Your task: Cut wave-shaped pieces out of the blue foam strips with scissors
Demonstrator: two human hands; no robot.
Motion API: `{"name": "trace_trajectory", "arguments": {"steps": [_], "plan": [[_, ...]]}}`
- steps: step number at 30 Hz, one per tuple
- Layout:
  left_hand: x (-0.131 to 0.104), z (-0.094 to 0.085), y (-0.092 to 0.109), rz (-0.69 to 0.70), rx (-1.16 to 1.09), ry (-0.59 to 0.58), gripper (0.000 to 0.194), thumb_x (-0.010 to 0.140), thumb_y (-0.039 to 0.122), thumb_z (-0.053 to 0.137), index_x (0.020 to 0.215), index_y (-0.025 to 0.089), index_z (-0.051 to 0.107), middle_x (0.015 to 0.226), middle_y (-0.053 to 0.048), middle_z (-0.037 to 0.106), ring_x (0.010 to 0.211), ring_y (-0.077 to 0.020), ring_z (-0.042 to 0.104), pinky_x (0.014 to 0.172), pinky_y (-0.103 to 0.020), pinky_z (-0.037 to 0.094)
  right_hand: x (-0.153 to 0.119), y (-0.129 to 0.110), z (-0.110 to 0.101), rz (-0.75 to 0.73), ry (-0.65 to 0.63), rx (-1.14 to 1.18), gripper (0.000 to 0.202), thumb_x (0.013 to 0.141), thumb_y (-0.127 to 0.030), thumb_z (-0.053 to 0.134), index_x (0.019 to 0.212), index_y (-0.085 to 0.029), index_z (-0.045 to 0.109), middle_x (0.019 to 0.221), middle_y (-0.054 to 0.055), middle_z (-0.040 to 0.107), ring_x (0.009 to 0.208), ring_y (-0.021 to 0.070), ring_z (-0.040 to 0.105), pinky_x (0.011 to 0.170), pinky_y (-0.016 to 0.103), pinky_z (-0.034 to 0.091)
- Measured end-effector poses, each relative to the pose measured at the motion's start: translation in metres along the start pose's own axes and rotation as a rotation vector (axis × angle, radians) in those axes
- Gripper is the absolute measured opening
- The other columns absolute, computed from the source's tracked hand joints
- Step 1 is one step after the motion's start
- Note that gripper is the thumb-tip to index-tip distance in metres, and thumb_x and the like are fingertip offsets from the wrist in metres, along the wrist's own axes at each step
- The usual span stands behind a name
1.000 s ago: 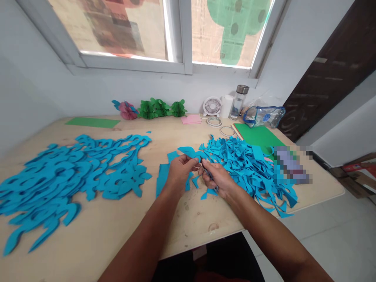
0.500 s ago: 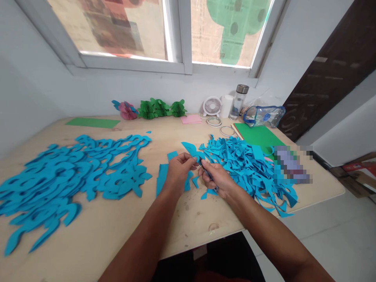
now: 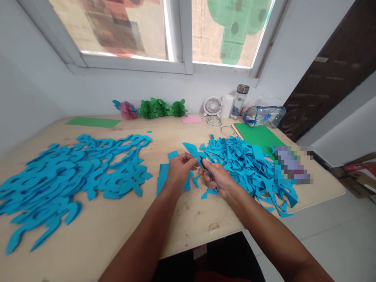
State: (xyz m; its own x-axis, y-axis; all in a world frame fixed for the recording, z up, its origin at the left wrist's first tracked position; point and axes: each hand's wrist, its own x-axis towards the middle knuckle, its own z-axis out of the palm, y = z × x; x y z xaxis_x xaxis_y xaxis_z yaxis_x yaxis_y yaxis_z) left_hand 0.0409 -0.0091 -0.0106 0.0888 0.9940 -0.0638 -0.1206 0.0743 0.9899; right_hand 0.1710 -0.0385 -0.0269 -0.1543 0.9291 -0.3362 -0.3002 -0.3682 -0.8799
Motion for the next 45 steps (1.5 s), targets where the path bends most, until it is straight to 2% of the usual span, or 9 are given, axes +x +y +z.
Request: {"name": "trace_trajectory", "arguments": {"steps": [6,12,20,28,36,45], "plan": [[0.0016,-0.0008,-0.0029,0.003,-0.030,0.009,0.017,0.056,0.029,0.073,0.059,0.017,0.061,0.056,0.001,0.060,0.056,-0.0134,0.056,0.061,-0.027,0.047,0.0012,0.0021,-0.0022,-0.006,-0.015,0.006,0.049,0.073,-0.063,0.066,0.066,-0.015,0.060,0.038,-0.008,0.041,0.028,0.0024,0.024,0.031,0.020,0.011],[0.0060,-0.0022,-0.0076,-0.019,-0.051,0.051,0.020,0.055,0.032,0.073,0.063,0.016,0.063,0.063,-0.001,0.064,0.060,-0.0143,0.058,0.063,-0.028,0.049,0.0002,0.0028,-0.0001,0.001,-0.029,0.014,0.048,0.076,-0.062,0.064,0.066,-0.015,0.060,0.038,-0.008,0.040,0.028,0.0024,0.021,0.032,0.019,0.011],[0.0067,0.0002,-0.0098,0.008,-0.095,0.080,0.020,0.060,0.032,0.073,0.061,0.016,0.062,0.060,0.001,0.059,0.058,-0.0119,0.054,0.060,-0.026,0.048,-0.0001,0.0033,0.0008,0.015,-0.037,0.024,0.046,0.077,-0.060,0.064,0.066,-0.015,0.060,0.038,-0.009,0.039,0.028,0.0025,0.021,0.031,0.019,0.011],[0.0019,0.0021,-0.0027,0.016,-0.081,0.045,0.019,0.062,0.031,0.072,0.060,0.016,0.061,0.058,0.002,0.057,0.056,-0.0110,0.052,0.058,-0.025,0.046,-0.0005,0.0021,-0.0003,0.017,-0.050,0.035,0.047,0.077,-0.060,0.064,0.066,-0.015,0.060,0.039,-0.008,0.042,0.028,0.0023,0.023,0.031,0.019,0.012],[0.0002,0.0019,-0.0037,0.028,-0.061,0.009,0.019,0.062,0.031,0.071,0.059,0.016,0.061,0.057,0.001,0.058,0.056,-0.0114,0.053,0.059,-0.025,0.047,0.0008,0.0029,-0.0019,0.007,-0.056,0.054,0.048,0.075,-0.061,0.066,0.068,-0.014,0.060,0.041,-0.008,0.043,0.029,0.0016,0.025,0.031,0.018,0.012],[0.0031,0.0031,-0.0062,0.029,-0.084,0.051,0.020,0.062,0.032,0.072,0.057,0.016,0.060,0.057,0.002,0.055,0.056,-0.0108,0.049,0.057,-0.025,0.046,0.0014,0.0036,-0.0015,0.000,-0.054,0.053,0.047,0.075,-0.060,0.067,0.066,-0.014,0.059,0.039,-0.009,0.041,0.028,0.0015,0.024,0.031,0.018,0.012]]}}
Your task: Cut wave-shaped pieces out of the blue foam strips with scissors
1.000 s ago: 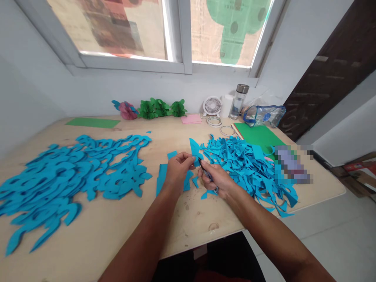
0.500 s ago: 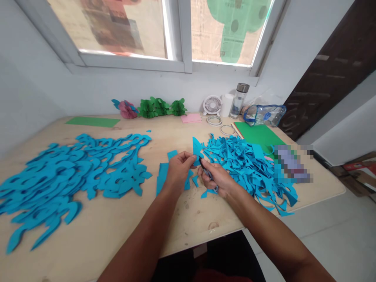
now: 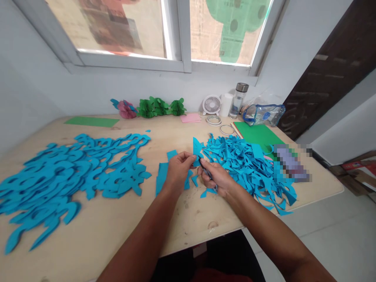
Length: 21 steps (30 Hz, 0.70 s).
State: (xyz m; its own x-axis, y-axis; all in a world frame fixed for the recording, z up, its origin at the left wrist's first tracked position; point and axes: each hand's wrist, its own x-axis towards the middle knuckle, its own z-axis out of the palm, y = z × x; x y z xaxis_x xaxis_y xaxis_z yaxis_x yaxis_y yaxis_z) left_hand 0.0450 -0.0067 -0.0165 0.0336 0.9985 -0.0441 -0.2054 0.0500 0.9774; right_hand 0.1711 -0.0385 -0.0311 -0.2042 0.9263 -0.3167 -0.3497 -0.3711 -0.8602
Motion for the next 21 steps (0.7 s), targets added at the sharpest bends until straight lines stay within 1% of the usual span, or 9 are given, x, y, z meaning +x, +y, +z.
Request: {"name": "trace_trajectory", "arguments": {"steps": [5,11,17,21], "plan": [[0.0016,-0.0012,-0.0017,-0.005,-0.010,0.008,0.022,0.062,0.034,0.073,0.059,0.016,0.061,0.059,0.001,0.057,0.057,-0.0111,0.051,0.057,-0.024,0.046,0.0007,0.0024,0.0000,0.009,-0.002,0.001,0.047,0.076,-0.060,0.066,0.067,-0.015,0.059,0.038,-0.009,0.040,0.028,0.0019,0.023,0.031,0.018,0.011],[0.0005,0.0001,-0.0013,-0.015,-0.024,0.016,0.025,0.061,0.037,0.075,0.066,0.016,0.063,0.066,-0.001,0.062,0.065,-0.0146,0.057,0.061,-0.027,0.051,0.0008,0.0027,0.0000,0.002,-0.022,0.015,0.046,0.077,-0.059,0.065,0.067,-0.015,0.058,0.038,-0.010,0.039,0.028,0.0019,0.023,0.031,0.019,0.013],[-0.0046,0.0034,0.0000,-0.030,-0.039,-0.035,0.026,0.060,0.037,0.077,0.067,0.015,0.063,0.064,0.001,0.062,0.058,-0.0119,0.056,0.061,-0.027,0.050,0.0006,0.0019,0.0007,-0.014,-0.011,0.027,0.045,0.079,-0.058,0.064,0.066,-0.016,0.057,0.038,-0.010,0.039,0.028,0.0021,0.022,0.031,0.019,0.013],[-0.0045,0.0017,-0.0006,-0.021,-0.033,-0.070,0.024,0.063,0.036,0.075,0.065,0.016,0.062,0.060,0.002,0.060,0.053,-0.0107,0.052,0.058,-0.026,0.048,0.0007,0.0018,0.0012,-0.004,-0.002,0.012,0.045,0.078,-0.059,0.064,0.065,-0.015,0.057,0.039,-0.009,0.039,0.028,0.0022,0.023,0.031,0.019,0.012]]}}
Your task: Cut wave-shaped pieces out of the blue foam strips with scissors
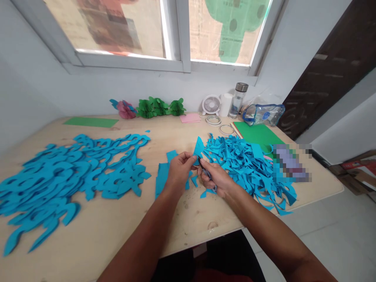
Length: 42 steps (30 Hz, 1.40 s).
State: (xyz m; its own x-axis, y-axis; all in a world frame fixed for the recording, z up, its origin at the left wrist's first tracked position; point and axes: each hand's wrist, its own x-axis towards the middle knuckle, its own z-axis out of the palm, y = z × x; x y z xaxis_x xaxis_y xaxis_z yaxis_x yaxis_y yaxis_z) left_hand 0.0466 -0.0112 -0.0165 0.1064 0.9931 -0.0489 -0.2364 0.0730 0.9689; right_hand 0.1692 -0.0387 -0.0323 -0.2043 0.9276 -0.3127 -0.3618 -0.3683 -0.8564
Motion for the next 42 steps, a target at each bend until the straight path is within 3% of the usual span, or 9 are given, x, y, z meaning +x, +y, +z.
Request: {"name": "trace_trajectory", "arguments": {"steps": [16,25,34,42], "plan": [[0.0026,-0.0060,0.0057,-0.046,0.063,-0.070,0.022,0.059,0.034,0.073,0.060,0.016,0.059,0.058,0.001,0.059,0.055,-0.0124,0.054,0.056,-0.027,0.048,0.0002,-0.0003,-0.0001,-0.008,0.019,-0.076,0.047,0.076,-0.061,0.063,0.066,-0.015,0.058,0.038,-0.009,0.039,0.027,0.0026,0.024,0.031,0.019,0.012],[0.0051,-0.0059,0.0036,-0.037,0.047,0.021,0.022,0.060,0.034,0.072,0.060,0.016,0.060,0.061,-0.001,0.060,0.060,-0.0143,0.057,0.059,-0.027,0.049,-0.0006,0.0010,-0.0006,-0.006,-0.015,-0.072,0.048,0.079,-0.062,0.061,0.066,-0.016,0.056,0.038,-0.009,0.038,0.028,0.0027,0.024,0.032,0.019,0.013],[0.0022,-0.0051,0.0047,-0.029,0.086,-0.066,0.022,0.062,0.034,0.071,0.057,0.017,0.059,0.055,0.001,0.057,0.052,-0.0119,0.053,0.058,-0.028,0.048,-0.0006,0.0013,0.0006,-0.017,0.036,-0.062,0.047,0.079,-0.061,0.061,0.067,-0.015,0.057,0.039,-0.009,0.040,0.028,0.0023,0.023,0.032,0.019,0.011],[0.0008,-0.0045,0.0080,-0.032,0.099,-0.044,0.019,0.061,0.033,0.070,0.058,0.018,0.059,0.055,0.001,0.058,0.054,-0.0129,0.054,0.057,-0.027,0.048,0.0002,0.0024,-0.0005,-0.020,0.013,-0.072,0.047,0.080,-0.061,0.060,0.067,-0.016,0.057,0.040,-0.009,0.039,0.028,0.0025,0.023,0.032,0.020,0.012]]}}
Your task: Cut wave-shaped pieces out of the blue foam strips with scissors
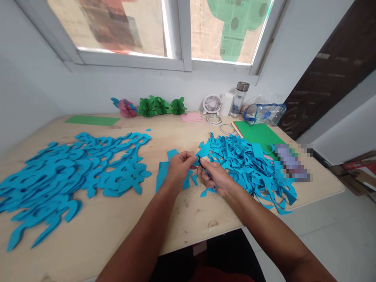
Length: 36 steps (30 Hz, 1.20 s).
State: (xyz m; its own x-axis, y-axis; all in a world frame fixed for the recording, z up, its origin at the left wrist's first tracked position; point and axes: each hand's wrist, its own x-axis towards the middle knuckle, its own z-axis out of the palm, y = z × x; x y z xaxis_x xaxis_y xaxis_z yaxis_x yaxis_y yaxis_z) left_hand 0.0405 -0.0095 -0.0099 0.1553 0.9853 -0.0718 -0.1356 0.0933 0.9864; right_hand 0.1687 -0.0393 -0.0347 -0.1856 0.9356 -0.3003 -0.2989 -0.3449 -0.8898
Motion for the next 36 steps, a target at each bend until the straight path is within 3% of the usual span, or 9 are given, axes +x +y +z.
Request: {"name": "trace_trajectory", "arguments": {"steps": [17,36], "plan": [[-0.0014,-0.0009,0.0030,0.002,0.036,-0.061,0.017,0.060,0.030,0.068,0.053,0.019,0.058,0.051,0.001,0.057,0.051,-0.0130,0.053,0.055,-0.027,0.048,-0.0017,-0.0046,0.0030,0.035,0.043,-0.026,0.047,0.078,-0.061,0.061,0.066,-0.015,0.057,0.040,-0.009,0.041,0.027,0.0019,0.023,0.031,0.020,0.011],[0.0005,-0.0029,0.0023,0.015,0.104,-0.026,0.016,0.061,0.030,0.065,0.053,0.019,0.057,0.053,0.000,0.060,0.053,-0.0143,0.055,0.056,-0.027,0.047,-0.0011,-0.0065,0.0047,-0.008,0.112,-0.108,0.049,0.070,-0.062,0.068,0.061,-0.015,0.057,0.039,-0.007,0.043,0.031,0.0029,0.026,0.031,0.019,0.013]]}}
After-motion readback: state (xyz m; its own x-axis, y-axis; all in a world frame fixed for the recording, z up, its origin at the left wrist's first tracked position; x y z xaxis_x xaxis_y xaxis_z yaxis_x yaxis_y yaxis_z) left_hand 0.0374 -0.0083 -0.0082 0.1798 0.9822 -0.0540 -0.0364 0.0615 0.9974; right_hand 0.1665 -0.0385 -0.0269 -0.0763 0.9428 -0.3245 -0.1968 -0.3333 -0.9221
